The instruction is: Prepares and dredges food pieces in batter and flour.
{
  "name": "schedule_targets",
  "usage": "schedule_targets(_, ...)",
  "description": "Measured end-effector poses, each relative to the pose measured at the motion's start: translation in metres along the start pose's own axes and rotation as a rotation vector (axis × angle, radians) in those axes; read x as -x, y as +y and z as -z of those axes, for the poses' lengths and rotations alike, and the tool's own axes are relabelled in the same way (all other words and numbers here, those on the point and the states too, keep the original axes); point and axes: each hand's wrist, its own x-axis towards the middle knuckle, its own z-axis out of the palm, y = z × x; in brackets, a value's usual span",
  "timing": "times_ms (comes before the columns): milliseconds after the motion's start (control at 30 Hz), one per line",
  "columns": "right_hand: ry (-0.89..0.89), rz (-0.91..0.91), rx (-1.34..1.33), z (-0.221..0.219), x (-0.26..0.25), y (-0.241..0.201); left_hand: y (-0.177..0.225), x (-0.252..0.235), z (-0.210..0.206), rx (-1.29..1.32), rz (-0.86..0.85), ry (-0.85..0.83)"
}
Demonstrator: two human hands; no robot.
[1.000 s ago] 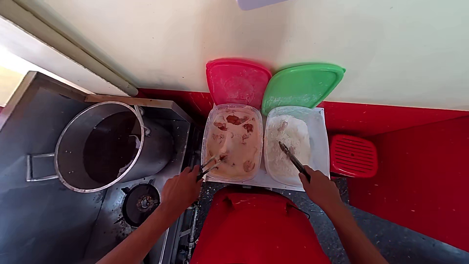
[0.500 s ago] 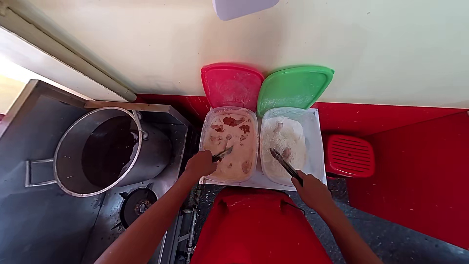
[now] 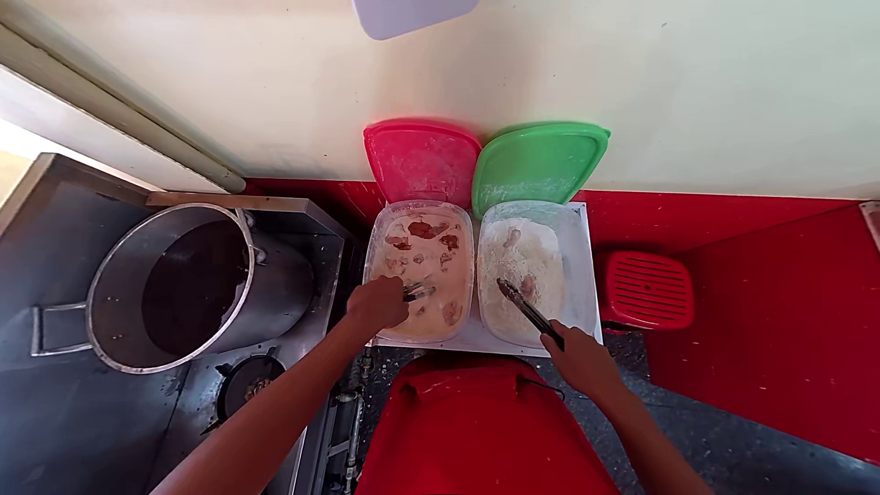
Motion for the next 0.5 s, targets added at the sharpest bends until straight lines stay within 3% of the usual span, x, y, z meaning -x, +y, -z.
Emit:
schedule_targets(133,0.012,-0.029,-0.029,0.001,0.003,0.013,-0.020,0.014,0.004,0.212,-0.052,0.006)
schedule_targets(333,0.009,-0.070,0.077,0.003,0.008,-0.004,0.015,-0.029,-0.050,0.268,-0.120,-0.052)
schedule_targets(500,-0.027,0.000,0.057,-0.008,-0.042,-0.045,-0.013,0.010,-0.065,0.402,-0.181,0.156)
